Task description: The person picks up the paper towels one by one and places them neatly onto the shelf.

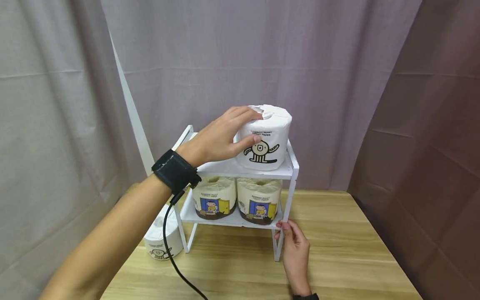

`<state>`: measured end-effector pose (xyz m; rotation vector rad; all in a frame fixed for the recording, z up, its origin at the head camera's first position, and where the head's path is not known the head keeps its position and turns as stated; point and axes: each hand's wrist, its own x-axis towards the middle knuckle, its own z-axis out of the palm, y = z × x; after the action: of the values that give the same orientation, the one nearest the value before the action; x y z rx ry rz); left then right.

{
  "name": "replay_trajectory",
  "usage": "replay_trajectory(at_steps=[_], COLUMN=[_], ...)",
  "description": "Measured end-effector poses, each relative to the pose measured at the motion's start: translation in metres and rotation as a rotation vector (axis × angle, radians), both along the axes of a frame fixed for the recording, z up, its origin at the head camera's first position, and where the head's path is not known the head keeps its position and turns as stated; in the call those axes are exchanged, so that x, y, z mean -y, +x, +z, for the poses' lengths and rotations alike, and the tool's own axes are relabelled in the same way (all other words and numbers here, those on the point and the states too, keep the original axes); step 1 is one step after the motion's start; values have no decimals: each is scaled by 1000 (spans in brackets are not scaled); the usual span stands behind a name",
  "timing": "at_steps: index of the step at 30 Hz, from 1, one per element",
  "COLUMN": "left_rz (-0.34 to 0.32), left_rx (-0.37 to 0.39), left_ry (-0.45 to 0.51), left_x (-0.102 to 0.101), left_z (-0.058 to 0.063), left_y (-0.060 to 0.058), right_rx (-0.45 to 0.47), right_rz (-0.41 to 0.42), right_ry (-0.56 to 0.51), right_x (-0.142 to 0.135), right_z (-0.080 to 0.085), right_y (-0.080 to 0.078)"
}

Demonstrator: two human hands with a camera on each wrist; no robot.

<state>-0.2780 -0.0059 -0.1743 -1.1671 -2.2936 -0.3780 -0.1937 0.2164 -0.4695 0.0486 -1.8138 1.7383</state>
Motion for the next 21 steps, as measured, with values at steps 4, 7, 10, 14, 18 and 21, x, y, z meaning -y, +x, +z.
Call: replay_trajectory(at_steps=[4,7,10,14,18,21], left_rz=[30,42,48,69,93,104], left_rx=[9,12,6,3,-3,-12], left_ry=[2,5,5,1,-1,4], left_x=[-4,-8,-11,-13,-15,-16], left_z=[-1,-3,-5,-8,-9,-9], left_y=[1,2,2,2,3,4], right_rx=[-20,-26,-29,-27,-28,-30], right_rz=[3,12,13,9,15,14], right_ry=[18,3,-8,-21,-18,-2], right_x=[-3,-4,-6,-6,-5,-7], right_z=[-1,-2,-3,-4,-5,-5], right_y=[-2,-2,-3,-2,-2,-3])
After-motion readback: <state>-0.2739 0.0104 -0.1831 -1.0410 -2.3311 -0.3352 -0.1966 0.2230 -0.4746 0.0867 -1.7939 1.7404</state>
